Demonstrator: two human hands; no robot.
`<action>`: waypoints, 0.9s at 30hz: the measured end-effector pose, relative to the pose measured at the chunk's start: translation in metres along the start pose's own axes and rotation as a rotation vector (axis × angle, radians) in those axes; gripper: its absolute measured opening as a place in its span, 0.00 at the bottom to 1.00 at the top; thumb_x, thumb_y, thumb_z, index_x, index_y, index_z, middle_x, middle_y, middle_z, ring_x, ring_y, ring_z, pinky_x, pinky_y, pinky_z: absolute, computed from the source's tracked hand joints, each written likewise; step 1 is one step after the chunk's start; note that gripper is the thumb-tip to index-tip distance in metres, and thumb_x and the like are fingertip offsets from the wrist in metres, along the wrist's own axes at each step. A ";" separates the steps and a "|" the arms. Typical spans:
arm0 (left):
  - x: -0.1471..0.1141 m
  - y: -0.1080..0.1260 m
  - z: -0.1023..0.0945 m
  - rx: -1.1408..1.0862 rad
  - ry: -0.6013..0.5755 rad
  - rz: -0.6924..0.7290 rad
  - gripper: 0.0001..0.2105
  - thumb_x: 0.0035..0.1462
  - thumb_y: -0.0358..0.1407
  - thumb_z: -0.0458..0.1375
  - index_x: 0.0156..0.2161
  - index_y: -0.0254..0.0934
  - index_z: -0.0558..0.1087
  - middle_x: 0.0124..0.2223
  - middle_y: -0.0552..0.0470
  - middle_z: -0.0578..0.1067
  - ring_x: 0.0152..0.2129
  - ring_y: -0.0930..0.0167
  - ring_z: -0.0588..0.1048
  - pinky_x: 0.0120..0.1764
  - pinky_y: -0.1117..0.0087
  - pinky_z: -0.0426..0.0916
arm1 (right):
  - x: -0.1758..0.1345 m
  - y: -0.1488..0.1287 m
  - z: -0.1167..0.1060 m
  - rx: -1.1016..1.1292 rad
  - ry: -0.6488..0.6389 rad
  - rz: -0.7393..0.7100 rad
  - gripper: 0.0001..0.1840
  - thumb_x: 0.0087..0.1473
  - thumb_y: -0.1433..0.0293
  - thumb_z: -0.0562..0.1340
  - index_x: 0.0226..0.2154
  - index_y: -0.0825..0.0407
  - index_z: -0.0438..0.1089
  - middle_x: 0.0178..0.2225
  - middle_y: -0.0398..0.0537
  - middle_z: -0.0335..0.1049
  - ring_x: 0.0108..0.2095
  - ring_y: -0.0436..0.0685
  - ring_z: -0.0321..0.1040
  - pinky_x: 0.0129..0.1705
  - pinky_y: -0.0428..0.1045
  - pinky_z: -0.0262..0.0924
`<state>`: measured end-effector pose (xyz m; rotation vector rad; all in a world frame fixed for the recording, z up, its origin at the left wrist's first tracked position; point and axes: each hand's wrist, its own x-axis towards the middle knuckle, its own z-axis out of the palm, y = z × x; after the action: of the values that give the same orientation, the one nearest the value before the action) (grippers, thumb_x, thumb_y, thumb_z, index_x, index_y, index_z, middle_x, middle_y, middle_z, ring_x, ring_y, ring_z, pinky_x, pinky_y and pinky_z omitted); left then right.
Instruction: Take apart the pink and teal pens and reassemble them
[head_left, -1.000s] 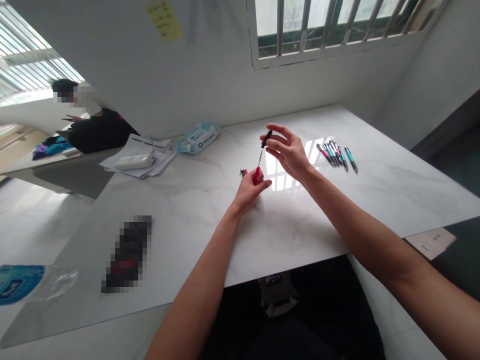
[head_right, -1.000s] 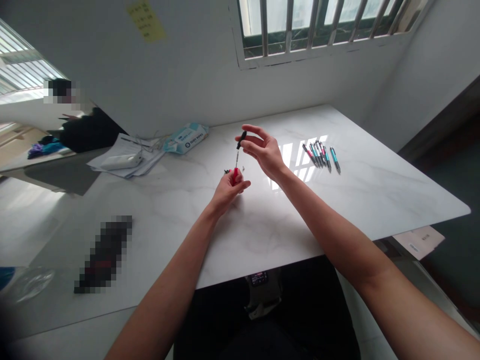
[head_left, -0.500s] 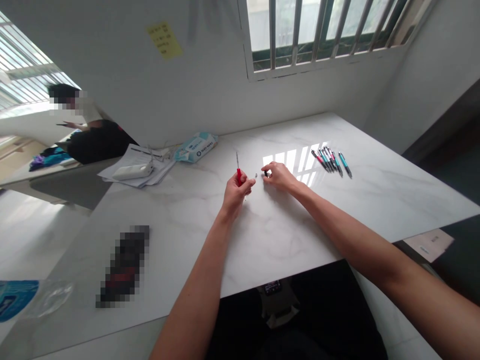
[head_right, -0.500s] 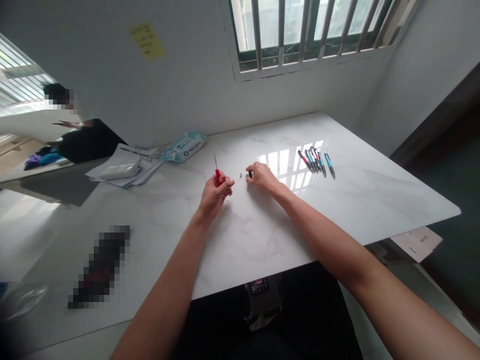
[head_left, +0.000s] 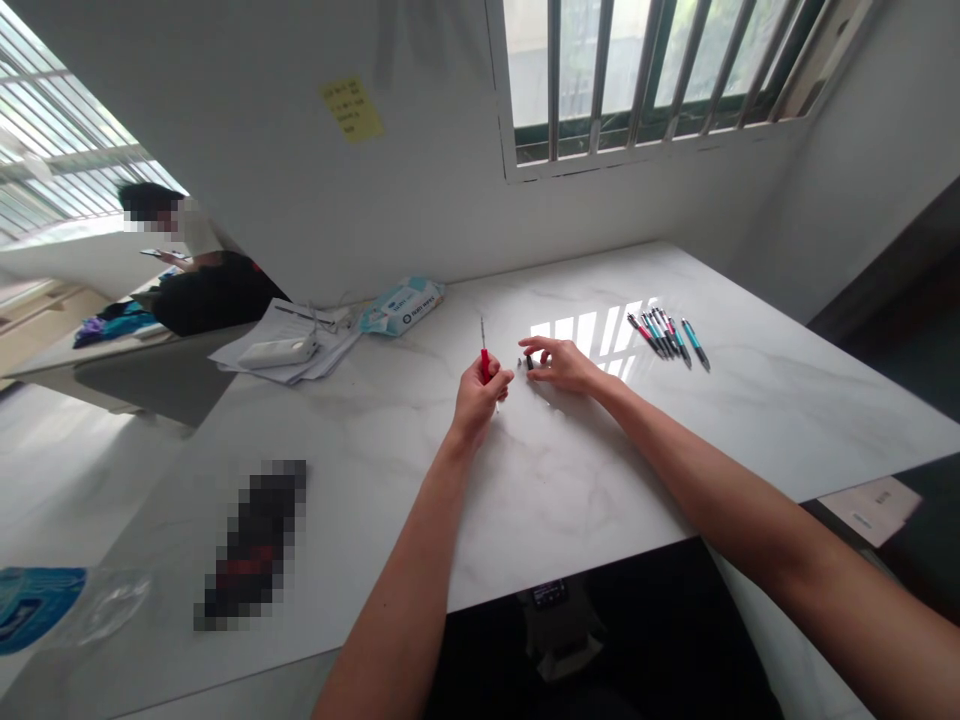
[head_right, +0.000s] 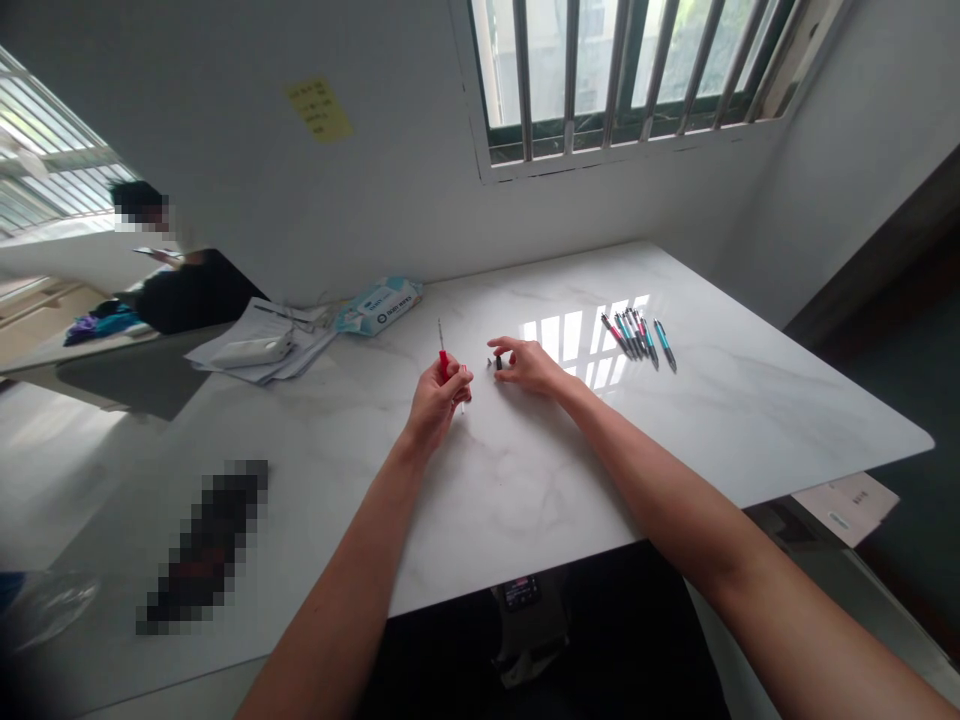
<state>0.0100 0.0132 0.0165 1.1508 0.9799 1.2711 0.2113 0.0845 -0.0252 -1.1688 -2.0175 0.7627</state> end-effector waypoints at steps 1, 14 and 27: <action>0.000 0.000 0.000 0.003 0.003 -0.002 0.23 0.47 0.35 0.71 0.31 0.40 0.57 0.27 0.62 0.59 0.20 0.80 0.58 0.26 0.75 0.57 | 0.001 0.001 0.002 0.005 0.002 -0.004 0.38 0.54 0.71 0.73 0.66 0.45 0.69 0.53 0.49 0.81 0.46 0.58 0.75 0.48 0.52 0.70; 0.001 -0.011 0.004 0.148 -0.018 0.077 0.18 0.55 0.41 0.67 0.34 0.41 0.59 0.29 0.61 0.58 0.23 0.77 0.58 0.29 0.73 0.57 | 0.004 -0.033 -0.001 0.341 0.103 -0.041 0.19 0.61 0.56 0.69 0.49 0.50 0.83 0.48 0.52 0.84 0.47 0.58 0.79 0.47 0.51 0.71; -0.001 -0.011 0.003 0.593 -0.022 0.205 0.12 0.57 0.35 0.64 0.32 0.41 0.62 0.28 0.60 0.64 0.25 0.74 0.61 0.31 0.71 0.57 | 0.001 -0.060 -0.005 0.764 0.122 0.036 0.21 0.50 0.51 0.75 0.39 0.50 0.81 0.44 0.51 0.84 0.44 0.56 0.78 0.47 0.50 0.72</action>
<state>0.0153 0.0123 0.0060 1.7528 1.2944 1.1501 0.1852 0.0600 0.0237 -0.7683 -1.3903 1.2903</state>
